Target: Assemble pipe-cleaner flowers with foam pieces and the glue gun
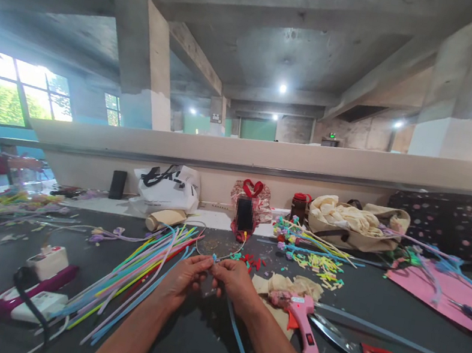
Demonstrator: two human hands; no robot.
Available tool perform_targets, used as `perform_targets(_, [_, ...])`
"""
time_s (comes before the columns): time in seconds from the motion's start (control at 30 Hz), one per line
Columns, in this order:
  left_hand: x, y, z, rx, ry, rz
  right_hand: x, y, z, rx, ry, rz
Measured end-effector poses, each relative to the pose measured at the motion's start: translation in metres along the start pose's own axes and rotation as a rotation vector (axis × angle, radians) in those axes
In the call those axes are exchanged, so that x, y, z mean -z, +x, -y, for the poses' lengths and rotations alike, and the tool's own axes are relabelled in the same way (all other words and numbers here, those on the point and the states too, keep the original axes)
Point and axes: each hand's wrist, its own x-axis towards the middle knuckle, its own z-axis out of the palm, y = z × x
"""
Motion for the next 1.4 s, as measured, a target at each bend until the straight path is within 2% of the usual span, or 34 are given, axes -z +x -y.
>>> perform_targets(0.27, [0.0, 0.004, 0.003, -0.031, 0.044, -0.017, -0.004, -0.004, 0.002, 0.008, -0.041, -0.004])
perform_targets(0.53, [-0.004, 0.003, 0.005, -0.075, 0.104, -0.091, -0.004, -0.003, -0.002, -0.002, -0.122, -0.032])
perform_targets(0.77, [-0.001, 0.004, 0.007, 0.004, 0.064, 0.011, -0.004, -0.006, 0.004, 0.007, -0.123, -0.052])
perform_targets(0.97, [0.001, 0.006, 0.004, 0.057, -0.023, 0.023, -0.008, -0.004, 0.003, -0.019, -0.154, -0.04])
perform_targets(1.13, [0.02, 0.011, -0.007, 0.049, -0.117, -0.067, -0.013, -0.008, 0.007, -0.092, -0.205, 0.041])
perform_targets(1.3, [0.035, 0.014, -0.019, -0.047, -0.215, -0.205, -0.017, -0.018, 0.01, -0.149, -0.235, 0.183])
perform_targets(1.4, [0.035, 0.012, -0.023, -0.058, -0.242, -0.201, -0.014, -0.017, 0.009, -0.111, -0.241, 0.157])
